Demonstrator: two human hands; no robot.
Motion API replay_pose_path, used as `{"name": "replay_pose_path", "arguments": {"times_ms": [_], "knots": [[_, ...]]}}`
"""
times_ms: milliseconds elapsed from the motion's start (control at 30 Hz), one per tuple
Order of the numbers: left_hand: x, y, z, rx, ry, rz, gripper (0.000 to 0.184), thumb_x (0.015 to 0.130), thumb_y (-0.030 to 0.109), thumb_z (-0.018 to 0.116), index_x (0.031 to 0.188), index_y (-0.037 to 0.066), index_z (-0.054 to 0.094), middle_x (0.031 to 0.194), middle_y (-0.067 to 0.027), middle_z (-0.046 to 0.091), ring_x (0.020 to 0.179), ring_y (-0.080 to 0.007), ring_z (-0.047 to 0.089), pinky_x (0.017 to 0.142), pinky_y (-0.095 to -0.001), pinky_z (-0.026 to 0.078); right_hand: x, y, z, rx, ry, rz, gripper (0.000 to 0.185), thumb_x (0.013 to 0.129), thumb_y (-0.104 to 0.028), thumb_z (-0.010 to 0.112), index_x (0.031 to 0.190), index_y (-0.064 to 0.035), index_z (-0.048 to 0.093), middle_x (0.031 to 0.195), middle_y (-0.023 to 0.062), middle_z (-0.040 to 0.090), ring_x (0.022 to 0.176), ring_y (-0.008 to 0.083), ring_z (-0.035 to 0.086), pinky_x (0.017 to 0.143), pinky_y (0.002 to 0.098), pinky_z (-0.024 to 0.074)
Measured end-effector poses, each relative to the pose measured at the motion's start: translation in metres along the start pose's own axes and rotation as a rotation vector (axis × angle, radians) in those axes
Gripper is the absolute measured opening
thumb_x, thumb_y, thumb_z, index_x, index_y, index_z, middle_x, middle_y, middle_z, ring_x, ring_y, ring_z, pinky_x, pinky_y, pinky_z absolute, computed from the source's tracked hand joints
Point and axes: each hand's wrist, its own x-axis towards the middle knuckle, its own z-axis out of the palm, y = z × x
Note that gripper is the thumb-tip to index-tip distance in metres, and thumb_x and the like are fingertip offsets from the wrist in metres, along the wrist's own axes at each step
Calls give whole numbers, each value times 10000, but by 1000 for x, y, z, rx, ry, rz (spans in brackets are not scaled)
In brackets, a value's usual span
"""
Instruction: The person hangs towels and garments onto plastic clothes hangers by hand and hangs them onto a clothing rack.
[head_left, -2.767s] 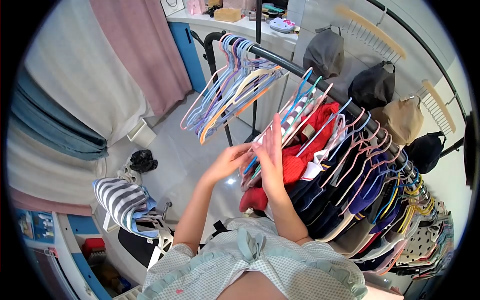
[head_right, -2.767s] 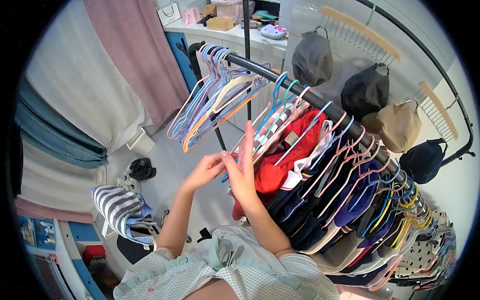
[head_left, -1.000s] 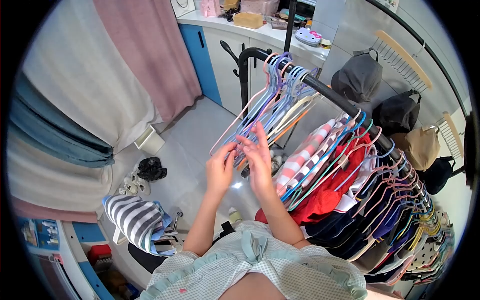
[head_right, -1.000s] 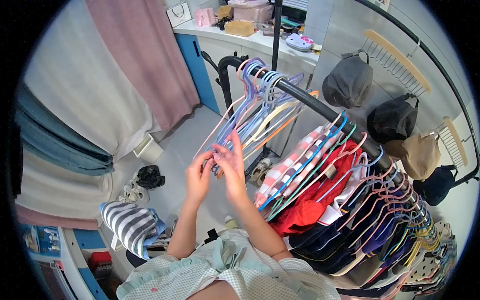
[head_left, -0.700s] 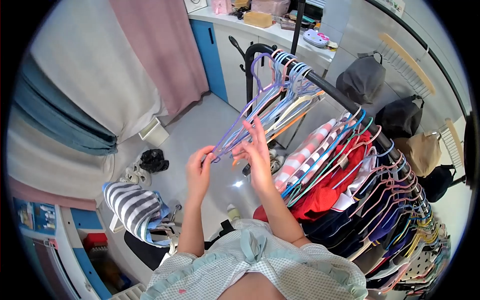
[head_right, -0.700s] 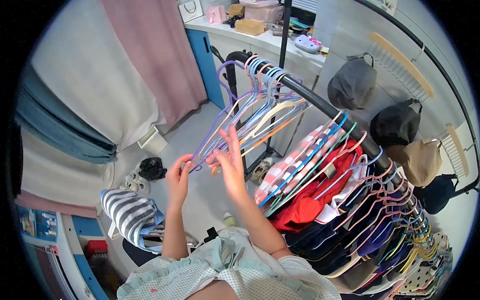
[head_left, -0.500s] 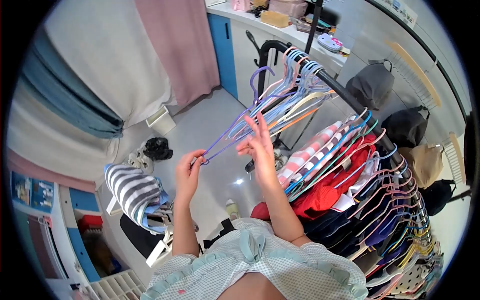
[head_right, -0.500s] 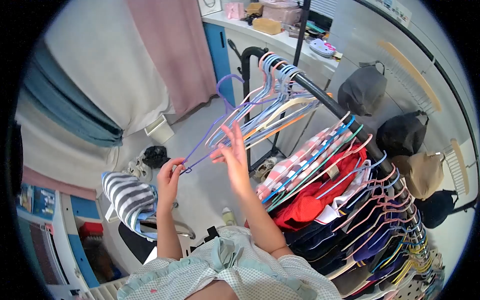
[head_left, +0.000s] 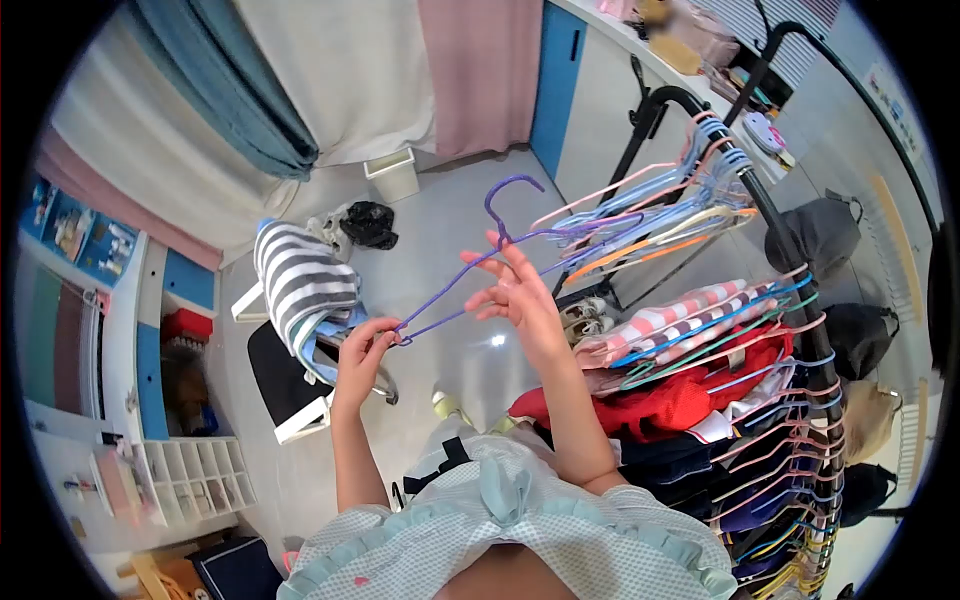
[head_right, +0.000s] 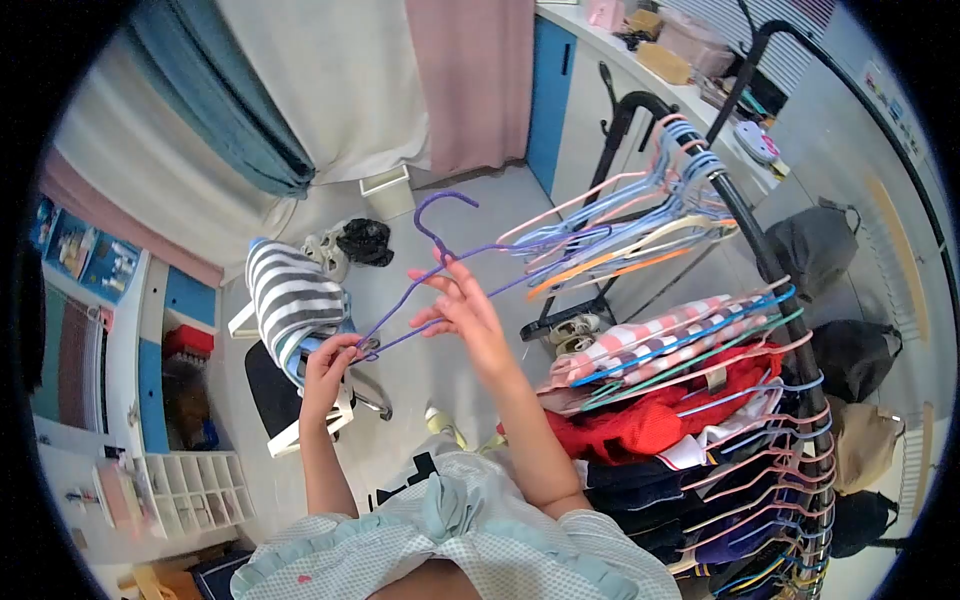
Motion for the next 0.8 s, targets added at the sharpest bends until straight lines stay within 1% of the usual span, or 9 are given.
{"name": "replay_pose_path", "arguments": {"times_ms": [100,167,300,467,567,633,700,767,800], "knots": [[-15,4,-16,-49,7,-45,139,845,36,529,956,-20,592,847,-53,581,772,-114,544,692,-219,422,-1,7,19,-60,-50,15,564,861,-165,419,1380,-72,219,1278,163,441,857,198,599,738,268,466],[-26,-5,-27,-33,23,-74,151,830,48,554,963,2,609,756,-5,596,612,-35,442,576,-181,368,-1,12,30,-73,-96,14,565,860,-155,422,1378,-64,217,1273,165,446,881,206,597,758,274,464],[-49,-6,-50,64,2,-83,162,781,28,615,943,36,625,723,36,551,551,-17,336,488,-178,276,6,37,52,-58,-221,-13,524,877,-154,432,1355,-47,249,1250,157,461,955,198,564,832,296,431],[-63,-16,-85,-130,3,-265,206,874,119,518,1065,71,578,703,30,521,603,-20,438,497,-171,325,19,71,82,11,-244,-4,418,897,-120,443,1293,-50,329,1158,129,521,976,165,529,863,298,407],[-63,-29,-97,4,36,-372,233,906,152,458,1111,86,550,717,19,536,610,-30,467,496,-175,354,28,98,98,-48,-53,58,364,869,-166,484,1198,-29,408,1022,85,556,917,149,544,857,301,411],[-59,-54,-106,-80,-4,-344,231,896,151,473,1108,109,555,757,-2,572,563,-42,466,481,-194,370,36,121,104,-80,65,67,281,868,-142,512,1122,-48,434,935,47,552,853,112,532,778,264,417],[-53,-68,-113,14,28,-322,231,865,141,508,1085,103,567,769,-25,584,509,-66,450,476,-211,377,45,139,108,-110,169,75,226,862,-136,539,1059,-61,455,844,11,533,778,81,511,700,236,408],[-39,-80,-123,268,103,-196,205,838,114,534,1037,86,579,796,-36,576,582,-112,500,539,-242,418,53,150,112,-138,261,85,198,851,-146,566,1008,-69,473,749,-24,498,692,54,481,623,217,384],[-30,-85,-129,396,139,-131,193,825,100,547,1013,77,585,810,-42,572,619,-135,525,570,-258,439,57,153,118,-88,307,60,158,847,-164,581,953,-76,504,632,-59,439,565,32,394,531,199,323]]}}
